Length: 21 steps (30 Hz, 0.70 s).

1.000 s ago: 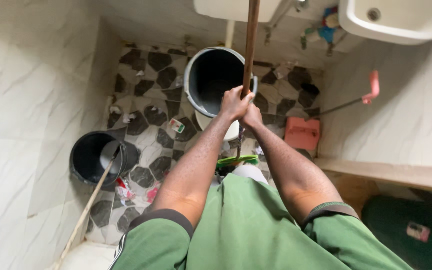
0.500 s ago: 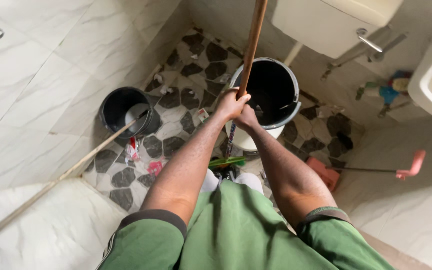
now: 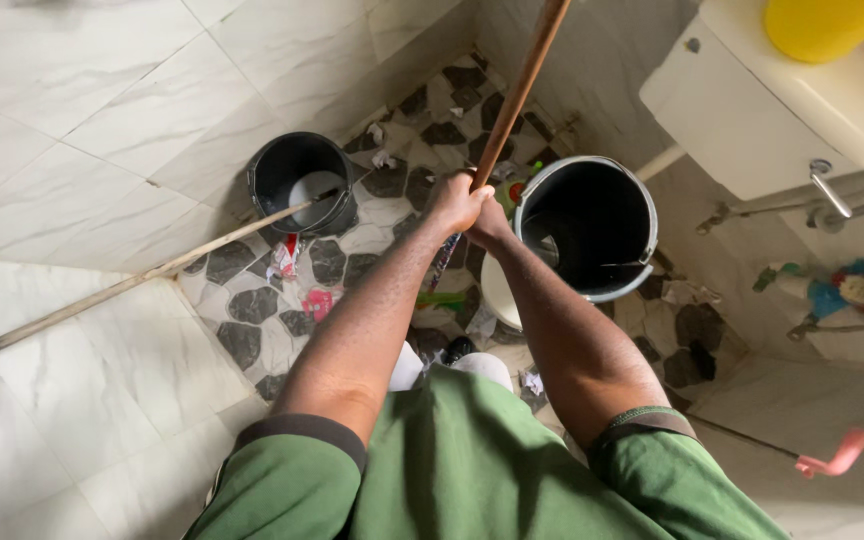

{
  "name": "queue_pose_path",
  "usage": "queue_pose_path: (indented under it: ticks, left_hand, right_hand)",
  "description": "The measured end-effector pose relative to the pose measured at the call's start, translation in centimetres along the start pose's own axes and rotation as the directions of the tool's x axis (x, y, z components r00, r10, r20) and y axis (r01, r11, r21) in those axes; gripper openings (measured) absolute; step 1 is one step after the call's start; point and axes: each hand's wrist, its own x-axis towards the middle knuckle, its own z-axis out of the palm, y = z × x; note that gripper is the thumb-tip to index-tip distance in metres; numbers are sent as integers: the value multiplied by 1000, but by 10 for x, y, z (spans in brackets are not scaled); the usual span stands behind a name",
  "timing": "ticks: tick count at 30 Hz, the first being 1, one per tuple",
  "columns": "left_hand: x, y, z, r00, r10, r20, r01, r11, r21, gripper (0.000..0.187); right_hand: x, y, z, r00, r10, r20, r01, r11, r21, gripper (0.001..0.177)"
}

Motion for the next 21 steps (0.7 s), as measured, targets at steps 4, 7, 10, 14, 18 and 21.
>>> queue_pose_path:
  ticks: [4, 7, 10, 14, 18, 21]
  left_hand:
    - [15, -11, -37, 998, -53, 29, 53, 999, 0, 36]
    - [41, -24, -51, 1000, 10, 9, -10, 1000, 10, 34]
    - [67, -42, -57, 999, -24, 26, 23, 1000, 8, 37]
    - [97, -51, -84, 999, 14, 32, -15, 1000, 4, 38]
    - [113, -46, -108, 996, -15, 90, 7, 996, 93, 37]
    - [120, -39, -110, 998, 38, 39, -38, 999, -2, 37]
  right_hand:
    - [36, -13, 15, 999, -24, 39, 31, 982, -188, 44]
    - [73, -12, 25, 999, -45, 12, 47, 966, -254, 44]
    - [104, -12, 36, 989, -140, -43, 122, 949, -289, 45]
    - [132, -39, 41, 987, -141, -75, 105, 925, -366, 43]
    - [141, -63, 42, 987, -45, -155, -16, 930, -368, 43]
    - [148, -77, 37, 979, 69, -190, -135, 923, -359, 49]
